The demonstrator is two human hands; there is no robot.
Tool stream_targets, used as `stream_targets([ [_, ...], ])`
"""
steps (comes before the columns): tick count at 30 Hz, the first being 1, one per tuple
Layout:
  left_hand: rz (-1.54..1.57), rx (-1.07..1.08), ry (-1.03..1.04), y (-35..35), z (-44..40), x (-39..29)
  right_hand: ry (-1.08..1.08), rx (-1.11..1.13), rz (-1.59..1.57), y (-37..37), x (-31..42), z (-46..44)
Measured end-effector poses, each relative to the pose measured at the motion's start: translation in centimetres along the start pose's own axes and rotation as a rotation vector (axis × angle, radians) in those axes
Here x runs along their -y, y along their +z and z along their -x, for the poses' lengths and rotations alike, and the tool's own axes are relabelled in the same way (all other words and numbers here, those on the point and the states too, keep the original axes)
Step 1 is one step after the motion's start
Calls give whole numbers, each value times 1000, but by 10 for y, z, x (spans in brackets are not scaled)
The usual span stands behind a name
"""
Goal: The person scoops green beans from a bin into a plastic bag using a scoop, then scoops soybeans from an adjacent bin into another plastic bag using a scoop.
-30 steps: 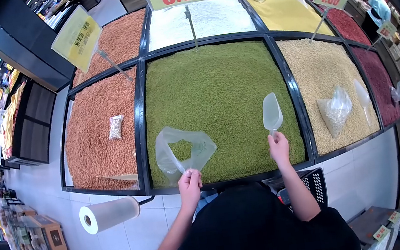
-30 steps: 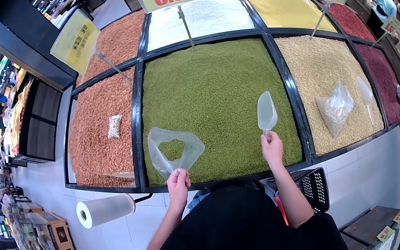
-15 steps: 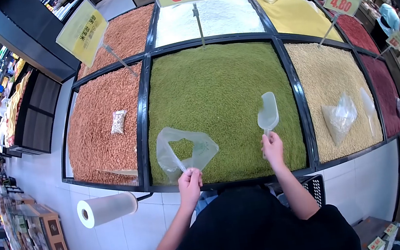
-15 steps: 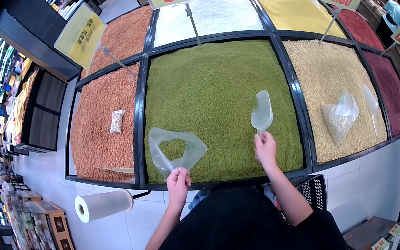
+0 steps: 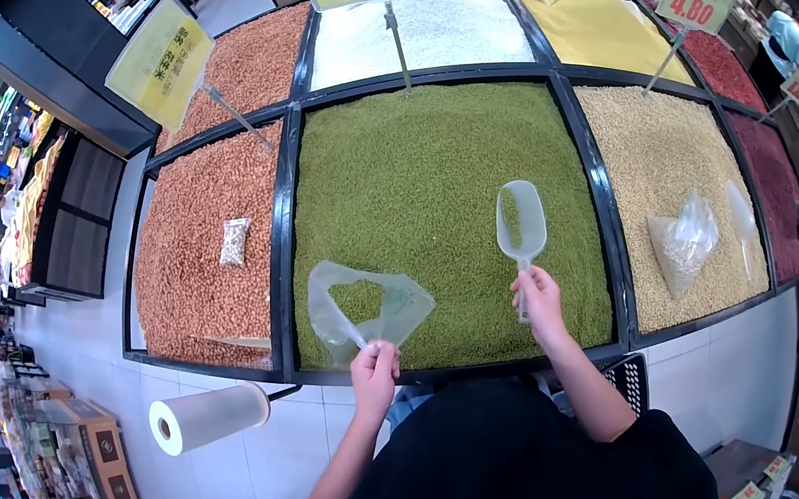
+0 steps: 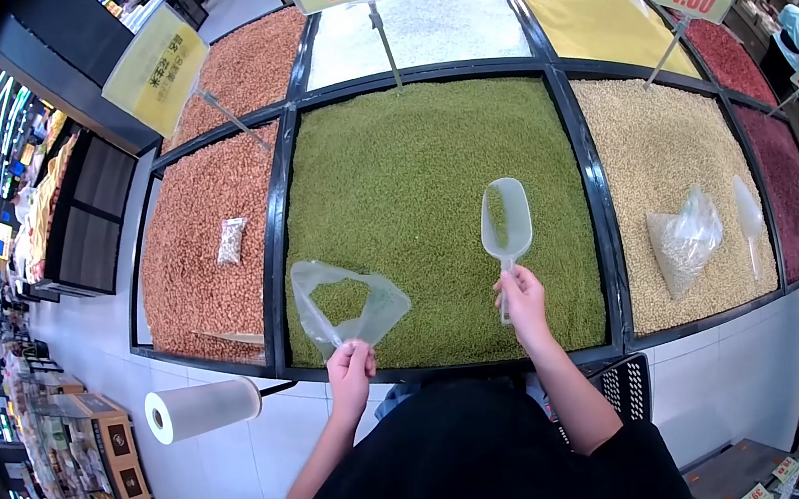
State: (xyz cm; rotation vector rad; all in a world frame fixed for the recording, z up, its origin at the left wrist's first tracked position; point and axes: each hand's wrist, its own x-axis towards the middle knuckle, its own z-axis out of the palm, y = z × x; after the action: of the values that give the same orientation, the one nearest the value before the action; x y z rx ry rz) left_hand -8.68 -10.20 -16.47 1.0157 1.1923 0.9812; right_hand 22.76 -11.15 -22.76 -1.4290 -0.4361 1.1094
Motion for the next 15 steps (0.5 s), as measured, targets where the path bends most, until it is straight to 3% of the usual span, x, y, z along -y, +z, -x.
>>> stream_targets([
  [8, 37, 30, -3, -2, -2, 3, 54, 190, -78, -1, 55, 29],
  [15, 7, 56, -15, -4, -7, 2, 138, 578, 43, 0, 135, 56],
])
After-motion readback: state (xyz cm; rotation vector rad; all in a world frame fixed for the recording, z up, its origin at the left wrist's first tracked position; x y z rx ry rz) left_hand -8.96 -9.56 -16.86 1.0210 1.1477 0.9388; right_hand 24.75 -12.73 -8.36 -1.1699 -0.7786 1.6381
